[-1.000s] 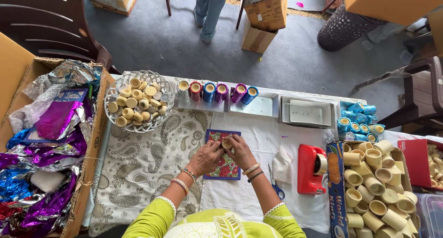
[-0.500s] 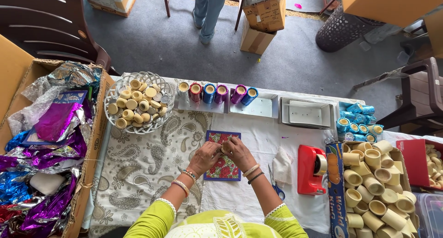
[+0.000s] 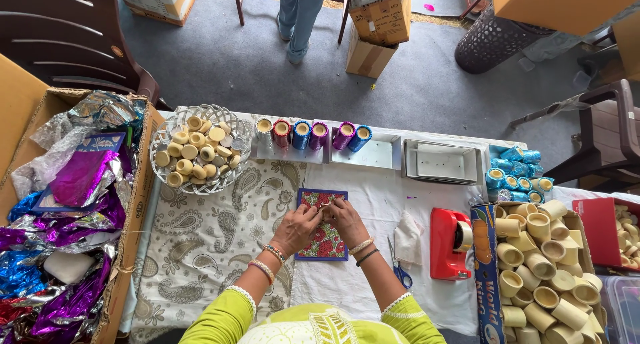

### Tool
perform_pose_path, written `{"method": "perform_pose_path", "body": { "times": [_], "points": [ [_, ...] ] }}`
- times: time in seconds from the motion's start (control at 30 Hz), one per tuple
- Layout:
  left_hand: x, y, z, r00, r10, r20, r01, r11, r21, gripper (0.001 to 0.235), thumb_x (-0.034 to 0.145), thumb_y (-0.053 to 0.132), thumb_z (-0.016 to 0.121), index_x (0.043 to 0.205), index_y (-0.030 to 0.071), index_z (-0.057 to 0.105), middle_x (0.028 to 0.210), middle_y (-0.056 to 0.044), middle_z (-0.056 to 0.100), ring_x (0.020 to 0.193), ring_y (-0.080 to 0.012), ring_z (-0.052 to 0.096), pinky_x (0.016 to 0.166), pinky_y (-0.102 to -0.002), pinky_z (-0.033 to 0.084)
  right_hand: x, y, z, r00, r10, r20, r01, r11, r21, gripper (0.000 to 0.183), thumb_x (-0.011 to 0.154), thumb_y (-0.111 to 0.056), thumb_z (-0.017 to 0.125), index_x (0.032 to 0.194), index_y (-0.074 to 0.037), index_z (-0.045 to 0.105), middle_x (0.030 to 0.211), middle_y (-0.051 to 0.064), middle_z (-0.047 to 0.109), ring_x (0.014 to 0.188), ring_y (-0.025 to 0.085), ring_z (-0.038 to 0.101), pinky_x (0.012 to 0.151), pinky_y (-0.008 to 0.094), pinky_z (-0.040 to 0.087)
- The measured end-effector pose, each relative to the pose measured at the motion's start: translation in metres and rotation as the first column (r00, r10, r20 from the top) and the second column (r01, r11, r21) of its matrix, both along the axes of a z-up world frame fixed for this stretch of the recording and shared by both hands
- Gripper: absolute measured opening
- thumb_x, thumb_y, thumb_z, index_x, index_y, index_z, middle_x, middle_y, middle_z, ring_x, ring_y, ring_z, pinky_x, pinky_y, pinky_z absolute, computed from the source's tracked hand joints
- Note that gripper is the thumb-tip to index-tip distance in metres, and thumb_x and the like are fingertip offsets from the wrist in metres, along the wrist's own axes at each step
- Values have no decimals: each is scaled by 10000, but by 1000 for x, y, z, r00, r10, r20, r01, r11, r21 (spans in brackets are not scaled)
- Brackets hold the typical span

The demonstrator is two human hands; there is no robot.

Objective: The person wraps small beige cups with shiny metallic foil sheets. They pick up a cup, place it on a sheet of foil, and fold the foil around the cup to cover it. The wrapped cups are then placed into a tray on the table.

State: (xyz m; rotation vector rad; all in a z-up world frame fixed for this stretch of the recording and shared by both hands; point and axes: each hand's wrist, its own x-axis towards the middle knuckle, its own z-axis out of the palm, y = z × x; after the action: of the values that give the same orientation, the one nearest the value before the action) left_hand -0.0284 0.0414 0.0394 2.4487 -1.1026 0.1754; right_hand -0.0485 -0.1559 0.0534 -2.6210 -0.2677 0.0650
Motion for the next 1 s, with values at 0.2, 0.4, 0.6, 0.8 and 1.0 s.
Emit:
{"method": "perform_pose_path", "body": {
  "times": [0.2,0.4,0.6,0.8,1.0],
  "points": [
    [-5,0,6,998,-19,55,18,1000,14,424,800,137,709,1220,80,681,1172,-128,654,1004,-295,635,748,-398,554,-13,-9,-11,997,-57,55,53,996,70,167,877,-118,723,1039,-96,754,1056,44,679,981,260,617,885,376,538],
    [-6,-3,3,1000,-23,21,23,999,22,381,831,147,707,1203,65,685,1199,-144,640,993,-286,643,780,-389,557,-10,0,2,987,-155,42,154,988,23,140,828,-136,754,962,-125,792,1024,33,674,997,267,576,881,371,531],
    [-7,-7,-3,999,-16,36,14,998,57,405,799,160,723,1187,49,692,1204,-135,635,1024,-293,644,780,-395,557,-16,3,5,976,-216,3,216,976,-20,179,820,-185,776,994,-193,817,1029,16,667,983,253,573,878,364,531],
    [-7,-10,11,999,25,-30,-23,999,47,396,764,168,735,1149,84,706,1258,-149,612,1031,-309,629,762,-418,554,-19,7,6,976,-219,7,219,972,-80,198,848,-230,727,1024,-219,818,1042,41,641,963,260,570,858,391,523],
    [-4,-8,8,998,55,-25,-54,998,25,490,717,99,713,1204,148,688,1266,-151,585,1034,-318,619,730,-414,557,-22,4,9,968,-243,-57,242,970,-11,185,842,-186,694,985,-188,812,1074,46,620,991,255,572,850,404,530]
  ]
}}
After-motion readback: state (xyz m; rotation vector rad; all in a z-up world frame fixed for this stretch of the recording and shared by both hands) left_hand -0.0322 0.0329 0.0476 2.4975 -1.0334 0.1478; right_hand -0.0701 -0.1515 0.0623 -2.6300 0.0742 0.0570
